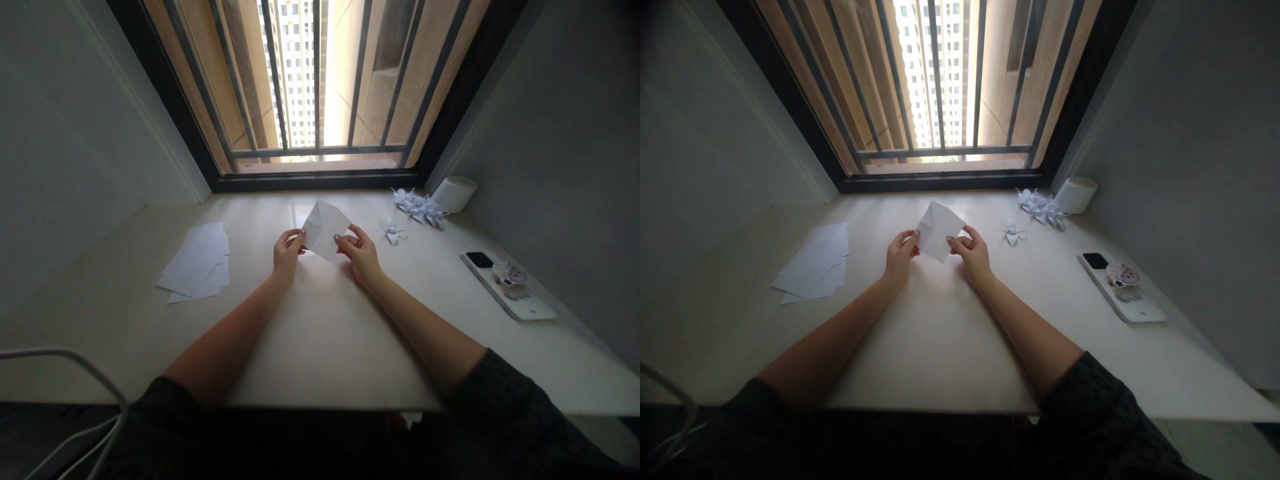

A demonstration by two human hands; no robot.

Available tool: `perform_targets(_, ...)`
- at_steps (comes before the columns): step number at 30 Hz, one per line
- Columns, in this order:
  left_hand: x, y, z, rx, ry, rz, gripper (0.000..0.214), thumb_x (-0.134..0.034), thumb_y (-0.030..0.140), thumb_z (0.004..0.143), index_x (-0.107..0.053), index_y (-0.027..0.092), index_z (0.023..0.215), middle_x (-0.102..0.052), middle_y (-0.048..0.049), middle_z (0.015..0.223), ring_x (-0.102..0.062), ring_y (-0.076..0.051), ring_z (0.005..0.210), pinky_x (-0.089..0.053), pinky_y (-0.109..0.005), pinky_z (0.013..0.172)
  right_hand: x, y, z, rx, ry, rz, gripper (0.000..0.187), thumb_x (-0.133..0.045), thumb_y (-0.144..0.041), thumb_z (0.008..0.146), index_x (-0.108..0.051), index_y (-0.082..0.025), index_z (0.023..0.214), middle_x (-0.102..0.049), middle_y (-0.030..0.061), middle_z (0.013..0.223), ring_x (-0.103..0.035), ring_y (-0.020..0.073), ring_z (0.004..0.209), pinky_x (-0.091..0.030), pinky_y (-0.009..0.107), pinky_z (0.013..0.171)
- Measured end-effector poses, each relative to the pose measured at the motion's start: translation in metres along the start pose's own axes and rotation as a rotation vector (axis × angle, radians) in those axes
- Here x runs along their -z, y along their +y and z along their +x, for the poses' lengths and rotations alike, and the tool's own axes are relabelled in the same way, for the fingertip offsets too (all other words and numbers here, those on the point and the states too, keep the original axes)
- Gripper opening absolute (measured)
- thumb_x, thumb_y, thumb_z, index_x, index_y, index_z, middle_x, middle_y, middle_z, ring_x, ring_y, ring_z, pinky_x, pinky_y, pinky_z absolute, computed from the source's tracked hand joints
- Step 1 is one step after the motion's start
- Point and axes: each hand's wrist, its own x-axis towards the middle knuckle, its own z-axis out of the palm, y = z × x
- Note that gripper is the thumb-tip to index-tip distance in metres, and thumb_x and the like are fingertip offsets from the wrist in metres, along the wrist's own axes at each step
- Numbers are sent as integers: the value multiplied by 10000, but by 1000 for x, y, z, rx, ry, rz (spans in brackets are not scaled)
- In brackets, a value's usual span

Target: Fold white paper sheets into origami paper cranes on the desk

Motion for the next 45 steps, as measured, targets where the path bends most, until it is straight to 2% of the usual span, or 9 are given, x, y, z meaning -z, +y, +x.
perform_targets(4,-2,5,-2,25,-57,4,401,-703,477,638,-578,169,862,-593,11,644,-538,-90,542,-390,-209,535,0,-2,-1,12,-7,-14,464,-754,-335,605,-578,-190,1008,-556,-72,569,-493,90,522,-434,259,586)
perform_targets(11,-3,10,-6,59,-98,-25,408,-741,469,592,-523,173,768,-600,22,653,-537,-81,532,-384,-194,521,0,-5,-1,-16,-27,-43,473,-725,-368,612,-608,-191,1034,-483,-80,551,-452,88,530,-419,250,570)
perform_targets(15,-4,13,-10,92,-114,-51,437,-744,487,578,-536,181,811,-639,15,702,-565,-105,521,-413,-221,516,-1,-5,-1,-30,-20,-57,471,-721,-361,607,-624,-195,1037,-438,-86,538,-428,85,531,-407,245,573)
perform_targets(21,-7,14,-13,82,-180,-66,456,-771,442,562,-584,153,861,-689,-53,798,-632,-164,646,-488,-294,630,-1,-4,-2,-7,-26,-86,498,-718,-370,612,-622,-196,1068,-446,-81,536,-418,84,516,-394,238,548)
perform_targets(33,-5,10,-11,82,-200,-57,388,-729,454,627,-577,151,815,-669,-33,746,-615,-144,599,-493,-279,587,-2,-2,-2,-4,-46,-69,554,-745,-378,601,-601,-173,1095,-484,-85,559,-441,70,505,-393,228,503)
perform_targets(37,-4,6,-9,61,-148,-47,406,-738,461,610,-571,147,806,-668,-38,743,-602,-134,592,-487,-263,573,-1,-1,-2,-10,-63,-81,595,-743,-385,607,-580,-178,1141,-502,-83,559,-446,71,489,-393,227,485)
perform_targets(42,-2,1,-6,54,-111,-25,432,-712,509,619,-580,152,824,-664,-33,727,-592,-128,571,-469,-251,548,-2,1,-2,-65,-88,-50,717,-799,-330,527,-539,-201,1183,-588,-64,626,-521,93,542,-424,236,518)
perform_targets(45,-3,0,-6,28,-112,-29,432,-715,503,616,-597,154,842,-680,-52,797,-617,-146,653,-485,-264,605,-2,0,-2,-96,-47,-32,735,-808,-327,507,-534,-211,1179,-617,-53,655,-551,104,575,-425,233,530)
